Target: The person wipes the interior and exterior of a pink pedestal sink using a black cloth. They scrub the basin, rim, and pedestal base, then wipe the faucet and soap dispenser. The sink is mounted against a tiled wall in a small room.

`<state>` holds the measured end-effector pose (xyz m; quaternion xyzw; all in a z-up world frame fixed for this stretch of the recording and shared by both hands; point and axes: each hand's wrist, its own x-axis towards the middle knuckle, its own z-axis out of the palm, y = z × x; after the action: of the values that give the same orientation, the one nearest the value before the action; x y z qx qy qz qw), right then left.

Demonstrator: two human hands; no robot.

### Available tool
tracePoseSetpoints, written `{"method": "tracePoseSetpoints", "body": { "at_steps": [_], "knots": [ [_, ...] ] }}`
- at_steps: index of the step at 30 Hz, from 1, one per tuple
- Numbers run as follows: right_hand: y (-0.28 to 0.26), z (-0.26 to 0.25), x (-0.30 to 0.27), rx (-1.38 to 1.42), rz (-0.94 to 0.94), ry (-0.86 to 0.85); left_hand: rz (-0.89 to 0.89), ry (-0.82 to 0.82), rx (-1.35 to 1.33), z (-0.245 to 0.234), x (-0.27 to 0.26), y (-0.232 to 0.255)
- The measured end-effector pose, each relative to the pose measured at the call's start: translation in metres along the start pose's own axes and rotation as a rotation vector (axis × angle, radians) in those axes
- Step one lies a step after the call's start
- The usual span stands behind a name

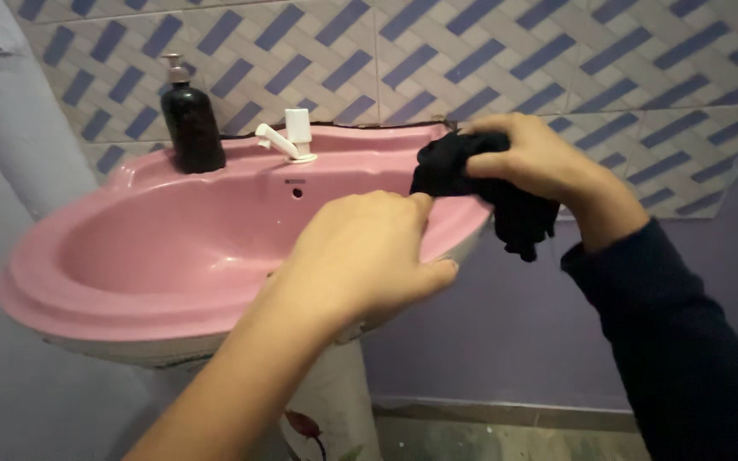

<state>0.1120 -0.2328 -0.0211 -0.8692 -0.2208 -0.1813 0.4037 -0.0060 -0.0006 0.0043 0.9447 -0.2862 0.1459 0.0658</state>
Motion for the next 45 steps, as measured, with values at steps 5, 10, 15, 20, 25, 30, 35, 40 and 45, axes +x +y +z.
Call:
{"method": "tracePoseSetpoints", "body": {
  "at_steps": [5, 10, 15, 20, 25, 30, 35, 40, 45],
  "knots": [
    [-0.002, -0.018, -0.001, 0.059, -0.042, -0.136, -0.021, -0.008, 0.022, -0.004, 0.002, 0.006],
    [0.035, -0.056, -0.01, 0.613, -0.351, -0.438, -0.1, -0.033, 0.033, -0.007, 0.002, 0.012],
    [0.091, -0.082, -0.021, 0.897, -0.254, 0.069, -0.097, -0.034, 0.02, -0.008, 0.003, 0.014],
    [0.125, -0.009, 0.019, 1.3, 0.182, 0.379, -0.124, -0.049, 0.011, -0.008, 0.006, 0.015],
    [0.131, 0.047, 0.049, 0.9, 0.03, 0.199, -0.113, -0.056, 0.02, -0.007, 0.01, 0.015],
    [0.117, 0.05, 0.022, 0.912, -0.024, 0.242, -0.074, -0.045, 0.067, -0.002, 0.015, 0.013],
    [0.082, 0.054, -0.028, 0.662, -0.256, 0.396, -0.097, -0.116, 0.111, 0.003, 0.018, 0.011],
    [0.022, 0.069, -0.087, 0.31, -0.357, 0.601, -0.166, -0.135, -0.025, 0.002, 0.015, 0.007],
    [-0.015, 0.1, -0.15, 0.255, -0.433, 0.667, -0.083, -0.06, -0.107, 0.005, 0.011, -0.003]
  ]
}}
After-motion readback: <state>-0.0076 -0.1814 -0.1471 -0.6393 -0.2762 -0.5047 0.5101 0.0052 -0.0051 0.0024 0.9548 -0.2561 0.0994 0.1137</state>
